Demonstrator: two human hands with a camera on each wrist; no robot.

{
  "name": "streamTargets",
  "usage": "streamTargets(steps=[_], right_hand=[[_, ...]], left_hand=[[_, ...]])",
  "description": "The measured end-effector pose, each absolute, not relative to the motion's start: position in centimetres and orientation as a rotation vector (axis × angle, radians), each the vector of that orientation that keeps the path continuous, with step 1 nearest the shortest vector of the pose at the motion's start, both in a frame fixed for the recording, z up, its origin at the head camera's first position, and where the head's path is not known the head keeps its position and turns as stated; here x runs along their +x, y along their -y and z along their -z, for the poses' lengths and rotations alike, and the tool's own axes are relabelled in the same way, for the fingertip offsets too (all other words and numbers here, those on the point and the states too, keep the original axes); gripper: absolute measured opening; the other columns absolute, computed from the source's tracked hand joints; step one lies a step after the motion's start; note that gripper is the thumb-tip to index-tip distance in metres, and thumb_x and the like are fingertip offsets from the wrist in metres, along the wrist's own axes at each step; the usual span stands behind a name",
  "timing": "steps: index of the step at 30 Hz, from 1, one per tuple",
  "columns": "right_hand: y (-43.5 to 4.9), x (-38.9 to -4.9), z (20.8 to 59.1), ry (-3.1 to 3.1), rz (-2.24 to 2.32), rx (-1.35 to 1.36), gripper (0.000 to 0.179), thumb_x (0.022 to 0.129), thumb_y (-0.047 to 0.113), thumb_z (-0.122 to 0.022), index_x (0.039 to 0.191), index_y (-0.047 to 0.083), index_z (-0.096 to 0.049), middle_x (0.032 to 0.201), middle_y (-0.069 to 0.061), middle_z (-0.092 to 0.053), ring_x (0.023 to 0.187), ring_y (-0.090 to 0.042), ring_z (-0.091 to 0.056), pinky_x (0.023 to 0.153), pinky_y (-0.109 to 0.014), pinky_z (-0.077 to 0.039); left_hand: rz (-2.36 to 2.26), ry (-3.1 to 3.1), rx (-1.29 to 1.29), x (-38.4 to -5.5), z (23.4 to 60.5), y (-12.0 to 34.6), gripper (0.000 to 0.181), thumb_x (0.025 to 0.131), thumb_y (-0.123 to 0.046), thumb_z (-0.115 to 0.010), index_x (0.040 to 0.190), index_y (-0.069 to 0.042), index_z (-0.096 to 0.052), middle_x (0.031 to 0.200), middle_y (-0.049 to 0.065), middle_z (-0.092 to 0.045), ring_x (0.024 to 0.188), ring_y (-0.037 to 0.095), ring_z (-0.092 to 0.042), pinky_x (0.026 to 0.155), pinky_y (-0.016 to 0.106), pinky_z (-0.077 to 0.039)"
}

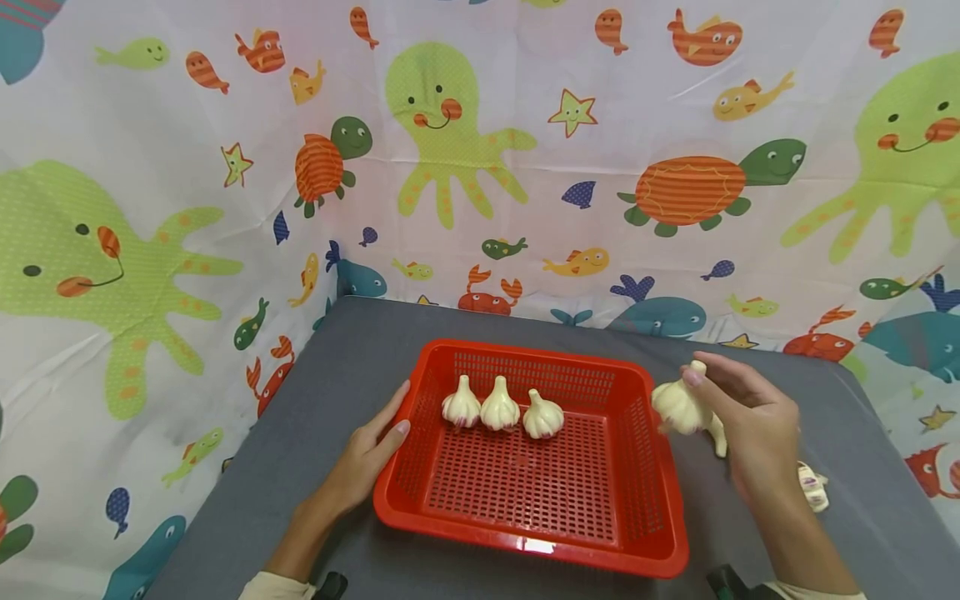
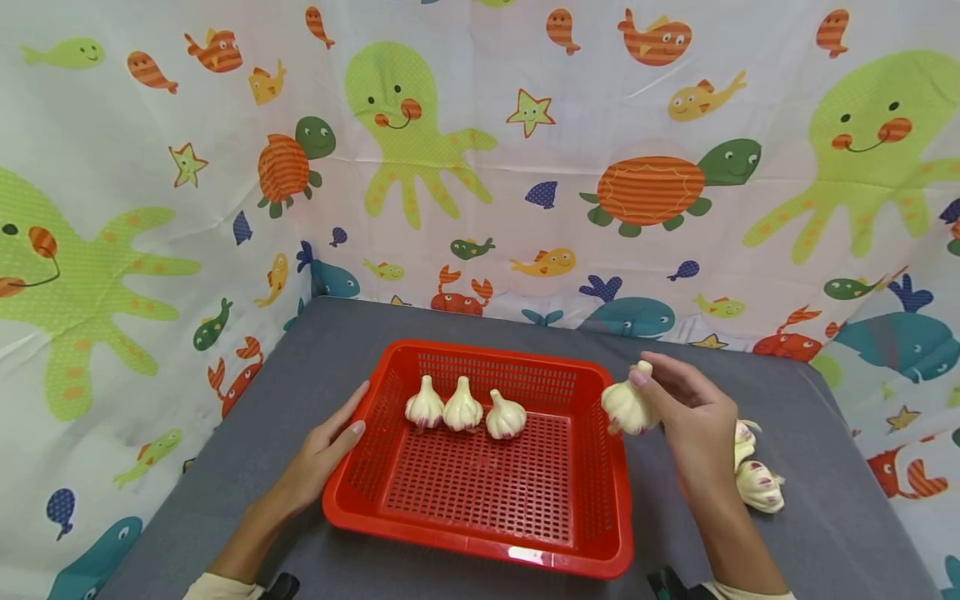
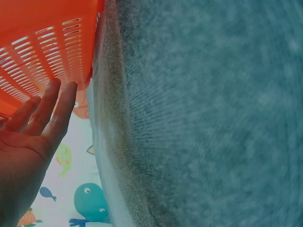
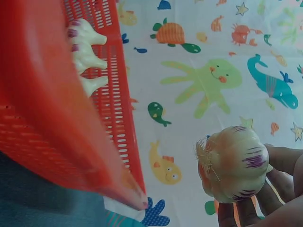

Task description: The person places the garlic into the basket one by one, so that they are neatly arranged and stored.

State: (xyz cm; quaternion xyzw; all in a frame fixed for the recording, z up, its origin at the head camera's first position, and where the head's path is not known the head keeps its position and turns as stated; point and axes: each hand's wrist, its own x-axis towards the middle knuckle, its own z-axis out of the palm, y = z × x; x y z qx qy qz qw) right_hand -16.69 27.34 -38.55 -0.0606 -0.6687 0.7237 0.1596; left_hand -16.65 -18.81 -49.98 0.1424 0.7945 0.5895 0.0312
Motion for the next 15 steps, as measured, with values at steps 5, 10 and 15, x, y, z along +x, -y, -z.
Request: streamTargets(steps=[5,10,15], right_hand=[[-26.5,-17.3,37.8,1.927,-2.042,-0.134,0.033,0.091,0.006,-0.084,0.123,0.002,-0.078,0.1,0.003,-0.082,0.094,-0.008,-0.076,0.076,-0.016,-0.058],[-25.6,-18.0,37.4,1.968,-2.0,-0.118,0.034,0.09,0.009,-0.085,0.122,0.0,-0.078,0.097,0.005,-0.081,0.093,-0.008,-0.072,0.08,-0.016,-0.054],[-25.2,-18.6,37.3,2.056,-1.989,-0.098,0.035,0.091,0.015,-0.086,0.124,0.006,-0.079,0.098,0.008,-0.08,0.094,-0.007,-0.07,0.082,-0.017,-0.051]], left_hand=[[-1.82,-2.444,0.431,-16.7,50.0,18.8,0.06,0.114,-0.034,-0.049,0.169,-0.036,-0.026,0.167,0.007,-0.041,0.12,0.025,-0.07,0.091,0.028,-0.059],[-1.813,-2.452,0.418,-16.6,49.9,18.8,0.06,0.114,-0.034,-0.049,0.169,-0.035,-0.026,0.168,0.007,-0.04,0.12,0.027,-0.07,0.092,0.03,-0.06],[-1.796,-2.466,0.41,-16.6,49.8,18.7,0.06,0.114,-0.034,-0.05,0.169,-0.035,-0.026,0.169,0.005,-0.039,0.127,0.029,-0.066,0.095,0.031,-0.058]])
